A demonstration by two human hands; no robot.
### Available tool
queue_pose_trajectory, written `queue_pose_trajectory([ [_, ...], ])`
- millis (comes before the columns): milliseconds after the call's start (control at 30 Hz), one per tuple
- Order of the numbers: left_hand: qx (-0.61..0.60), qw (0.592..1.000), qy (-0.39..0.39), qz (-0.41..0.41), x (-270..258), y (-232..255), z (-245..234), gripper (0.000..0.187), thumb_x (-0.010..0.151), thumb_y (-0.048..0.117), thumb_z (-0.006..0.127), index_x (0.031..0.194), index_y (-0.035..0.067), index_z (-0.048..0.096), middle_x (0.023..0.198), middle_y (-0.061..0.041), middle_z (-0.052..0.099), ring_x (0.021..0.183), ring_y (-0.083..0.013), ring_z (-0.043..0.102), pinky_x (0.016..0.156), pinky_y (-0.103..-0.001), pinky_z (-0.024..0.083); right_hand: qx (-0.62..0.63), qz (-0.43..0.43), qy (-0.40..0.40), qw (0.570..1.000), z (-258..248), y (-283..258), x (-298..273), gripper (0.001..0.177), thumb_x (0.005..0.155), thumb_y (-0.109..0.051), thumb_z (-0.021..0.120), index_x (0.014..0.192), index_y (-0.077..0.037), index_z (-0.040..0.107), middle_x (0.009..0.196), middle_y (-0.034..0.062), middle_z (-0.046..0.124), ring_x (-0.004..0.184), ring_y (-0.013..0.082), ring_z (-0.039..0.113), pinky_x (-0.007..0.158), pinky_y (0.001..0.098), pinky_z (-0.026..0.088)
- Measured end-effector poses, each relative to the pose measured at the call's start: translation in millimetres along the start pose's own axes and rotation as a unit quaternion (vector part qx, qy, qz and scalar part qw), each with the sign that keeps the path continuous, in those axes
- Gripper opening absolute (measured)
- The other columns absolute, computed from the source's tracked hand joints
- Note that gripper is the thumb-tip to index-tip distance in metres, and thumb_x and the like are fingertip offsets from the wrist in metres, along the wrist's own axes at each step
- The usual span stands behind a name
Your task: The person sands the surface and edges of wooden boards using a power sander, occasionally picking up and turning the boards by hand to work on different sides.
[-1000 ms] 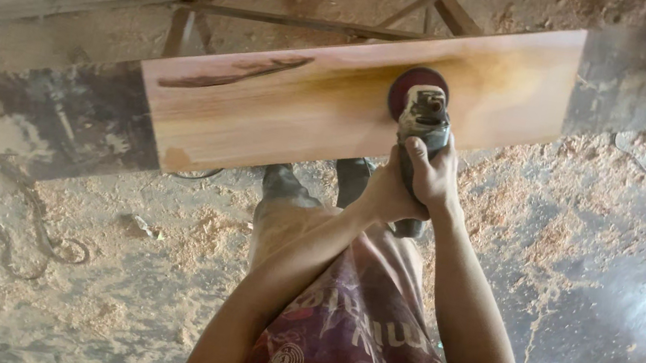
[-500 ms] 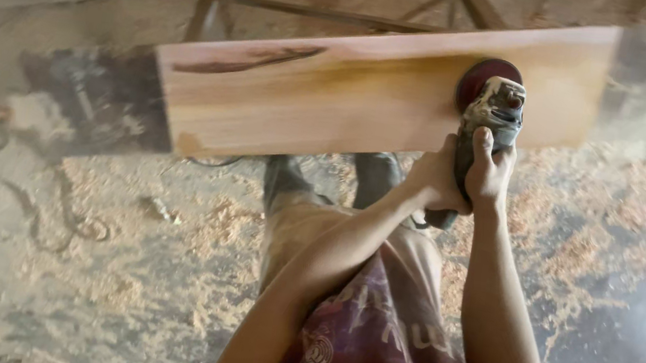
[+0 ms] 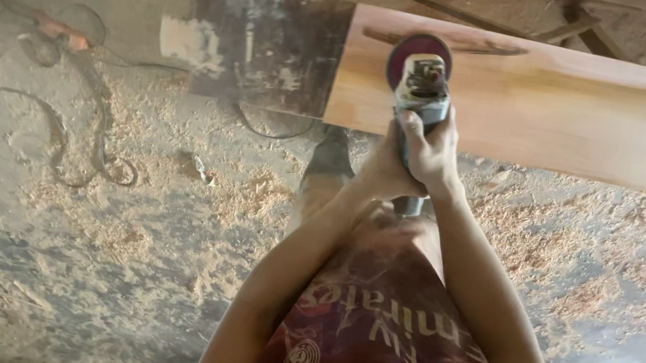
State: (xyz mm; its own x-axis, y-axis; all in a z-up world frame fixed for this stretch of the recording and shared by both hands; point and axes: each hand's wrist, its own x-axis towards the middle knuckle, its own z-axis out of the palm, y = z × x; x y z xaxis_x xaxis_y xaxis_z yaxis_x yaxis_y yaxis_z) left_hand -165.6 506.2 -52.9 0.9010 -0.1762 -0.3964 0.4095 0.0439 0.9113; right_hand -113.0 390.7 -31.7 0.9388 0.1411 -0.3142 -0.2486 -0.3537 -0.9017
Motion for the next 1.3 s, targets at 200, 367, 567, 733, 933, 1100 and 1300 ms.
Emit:
queue_pose_trajectory([
  [200,-0.023,0.997,0.076,0.005,-31,11,-52,0.124,0.052,0.023,0.098,0.150,0.007,0.024,0.128,-0.018,0.065,0.115,-0.0343,0.070,0.093,-0.045,0.062,-0.087,0.036,-0.033,0.995,62,-30,4,0.068,0.094,-0.049,0.071,0.133,0.004,0.051,0.113,0.0233,0.072,0.106,0.0339,0.072,0.089,0.0443,0.057],
  [367,0.019,0.996,0.082,-0.037,-41,17,-47,0.117,0.054,0.025,0.100,0.147,0.008,0.031,0.127,-0.017,0.069,0.114,-0.0337,0.074,0.094,-0.044,0.064,-0.114,0.067,-0.044,0.990,61,-33,-6,0.070,0.093,-0.052,0.069,0.131,0.004,0.052,0.113,0.0257,0.072,0.107,0.0367,0.072,0.092,0.0461,0.056],
  [567,-0.029,0.997,-0.012,-0.071,-35,20,-20,0.123,0.051,0.026,0.094,0.147,0.004,0.022,0.118,-0.020,0.070,0.100,-0.0338,0.076,0.088,-0.042,0.065,-0.095,0.074,-0.013,0.993,23,-22,-21,0.073,0.092,-0.054,0.066,0.134,0.003,0.050,0.116,0.0205,0.070,0.105,0.0315,0.071,0.089,0.0423,0.058],
  [733,0.129,0.982,-0.077,-0.112,-17,20,9,0.121,0.046,0.037,0.094,0.139,-0.004,0.029,0.109,-0.022,0.074,0.094,-0.0372,0.076,0.089,-0.041,0.064,-0.082,0.047,0.074,0.993,-14,1,-30,0.064,0.097,-0.046,0.064,0.136,0.003,0.054,0.120,0.0182,0.070,0.111,0.0307,0.068,0.096,0.0419,0.054],
  [933,0.208,0.960,-0.176,-0.057,23,21,34,0.119,0.043,0.040,0.095,0.136,-0.005,0.035,0.108,-0.023,0.074,0.096,-0.0394,0.075,0.090,-0.041,0.063,0.047,0.082,0.174,0.980,-49,32,-39,0.051,0.103,-0.039,0.065,0.133,0.002,0.062,0.119,0.0151,0.070,0.107,0.0250,0.066,0.093,0.0369,0.055],
  [1100,0.171,0.974,-0.138,-0.060,17,21,5,0.120,0.044,0.033,0.095,0.140,-0.002,0.032,0.113,-0.023,0.072,0.097,-0.0375,0.074,0.090,-0.041,0.063,0.088,0.097,0.133,0.982,-18,22,-26,0.051,0.100,-0.035,0.063,0.136,0.000,0.053,0.120,0.0145,0.067,0.105,0.0251,0.066,0.091,0.0388,0.058],
  [1300,-0.017,0.998,-0.037,-0.054,-23,4,-68,0.103,0.061,0.018,0.092,0.144,0.004,0.032,0.125,-0.016,0.067,0.103,-0.0286,0.075,0.086,-0.039,0.068,-0.052,0.125,-0.005,0.991,68,-22,-3,0.070,0.090,-0.045,0.066,0.138,0.000,0.042,0.117,0.0235,0.068,0.106,0.0376,0.071,0.090,0.0479,0.058],
])
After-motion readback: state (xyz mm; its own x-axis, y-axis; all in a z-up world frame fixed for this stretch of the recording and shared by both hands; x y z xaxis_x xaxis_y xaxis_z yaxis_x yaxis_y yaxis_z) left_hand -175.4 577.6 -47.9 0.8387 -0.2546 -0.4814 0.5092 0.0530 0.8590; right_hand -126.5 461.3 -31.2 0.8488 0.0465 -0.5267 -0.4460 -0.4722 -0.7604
